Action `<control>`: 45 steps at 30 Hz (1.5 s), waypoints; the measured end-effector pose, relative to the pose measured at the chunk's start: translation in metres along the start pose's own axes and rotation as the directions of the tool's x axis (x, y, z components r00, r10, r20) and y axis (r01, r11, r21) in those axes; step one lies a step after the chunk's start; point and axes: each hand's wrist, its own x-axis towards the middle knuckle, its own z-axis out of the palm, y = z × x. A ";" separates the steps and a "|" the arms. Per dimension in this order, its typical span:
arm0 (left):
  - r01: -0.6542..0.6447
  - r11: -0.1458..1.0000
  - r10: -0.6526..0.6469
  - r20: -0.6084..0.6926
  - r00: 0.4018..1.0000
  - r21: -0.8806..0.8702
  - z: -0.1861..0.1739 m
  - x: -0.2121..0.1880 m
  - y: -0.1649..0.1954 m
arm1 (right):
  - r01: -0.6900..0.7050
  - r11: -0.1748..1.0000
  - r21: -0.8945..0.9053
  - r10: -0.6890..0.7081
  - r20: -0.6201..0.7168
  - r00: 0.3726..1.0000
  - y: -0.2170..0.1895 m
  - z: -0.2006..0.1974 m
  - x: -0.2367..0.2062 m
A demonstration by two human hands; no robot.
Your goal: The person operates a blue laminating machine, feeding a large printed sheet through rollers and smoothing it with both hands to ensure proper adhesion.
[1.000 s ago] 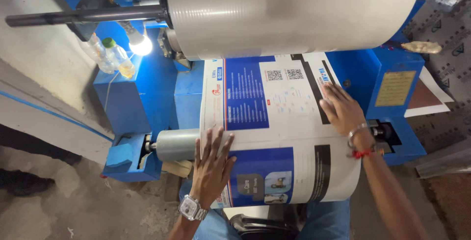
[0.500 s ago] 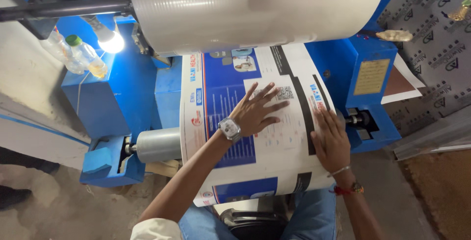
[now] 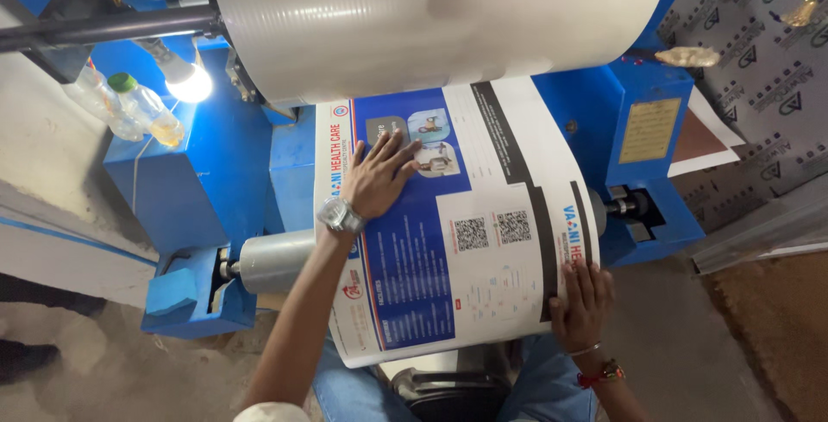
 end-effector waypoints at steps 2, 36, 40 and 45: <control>0.014 0.998 -0.010 -0.062 0.998 0.057 0.006 -0.016 0.012 | -0.026 0.998 -0.065 0.030 0.063 0.998 -0.020 0.000 -0.004; -0.008 0.979 -0.053 -0.292 0.955 -0.204 0.060 -0.119 0.168 | -0.087 0.994 -0.064 0.108 0.592 0.799 0.032 0.036 0.222; -0.081 0.995 0.060 -0.274 0.960 -0.065 0.064 -0.056 0.149 | -0.083 0.996 -0.038 0.091 0.468 0.879 0.014 0.016 0.196; 0.004 1.000 0.000 -0.162 0.987 0.026 0.054 -0.001 0.103 | -0.051 0.997 -0.049 0.062 0.265 0.962 -0.011 -0.002 0.152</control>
